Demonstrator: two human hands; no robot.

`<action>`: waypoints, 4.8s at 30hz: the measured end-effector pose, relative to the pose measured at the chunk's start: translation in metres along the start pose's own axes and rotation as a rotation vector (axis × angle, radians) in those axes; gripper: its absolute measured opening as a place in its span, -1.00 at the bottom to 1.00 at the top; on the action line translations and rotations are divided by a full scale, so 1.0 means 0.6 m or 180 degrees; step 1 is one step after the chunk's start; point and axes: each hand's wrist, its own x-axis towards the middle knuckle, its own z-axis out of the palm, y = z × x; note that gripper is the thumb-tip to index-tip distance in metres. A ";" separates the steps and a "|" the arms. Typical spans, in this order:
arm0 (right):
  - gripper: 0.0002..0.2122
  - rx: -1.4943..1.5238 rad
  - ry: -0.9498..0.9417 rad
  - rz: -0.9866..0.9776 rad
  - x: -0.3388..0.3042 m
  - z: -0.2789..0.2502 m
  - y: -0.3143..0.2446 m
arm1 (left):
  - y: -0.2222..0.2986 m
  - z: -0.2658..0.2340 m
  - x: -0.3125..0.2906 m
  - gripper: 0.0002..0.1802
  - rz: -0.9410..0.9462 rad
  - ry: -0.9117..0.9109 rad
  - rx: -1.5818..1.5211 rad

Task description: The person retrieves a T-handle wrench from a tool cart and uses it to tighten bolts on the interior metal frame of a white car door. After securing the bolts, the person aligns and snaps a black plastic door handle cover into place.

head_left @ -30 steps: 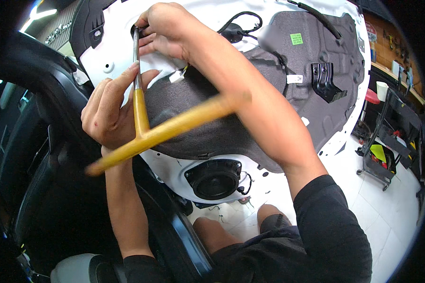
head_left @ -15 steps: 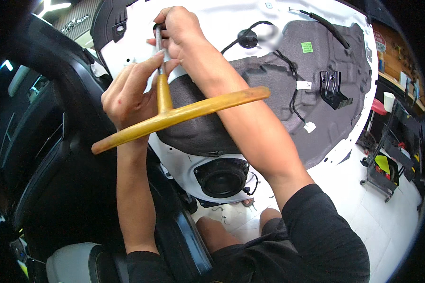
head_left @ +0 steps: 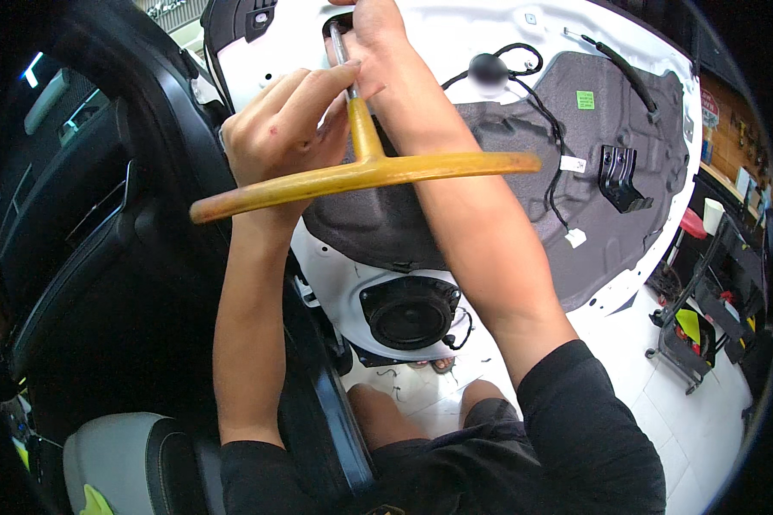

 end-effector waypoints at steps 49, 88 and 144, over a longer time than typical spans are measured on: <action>-0.89 -0.0422 0.0824 -0.1408 -0.104 0.032 0.048 | 0.070 -0.071 -0.023 -0.79 -0.0614 0.0527 -0.0403; -0.78 -0.2585 -0.1984 0.1642 -0.535 -0.174 -0.172 | 0.492 0.028 0.025 -0.44 -0.7206 0.3184 -0.3045; -0.78 -0.4337 -0.0683 0.2667 -0.194 0.210 -0.323 | 0.291 -0.305 0.156 -0.42 -0.8851 0.1921 -0.2427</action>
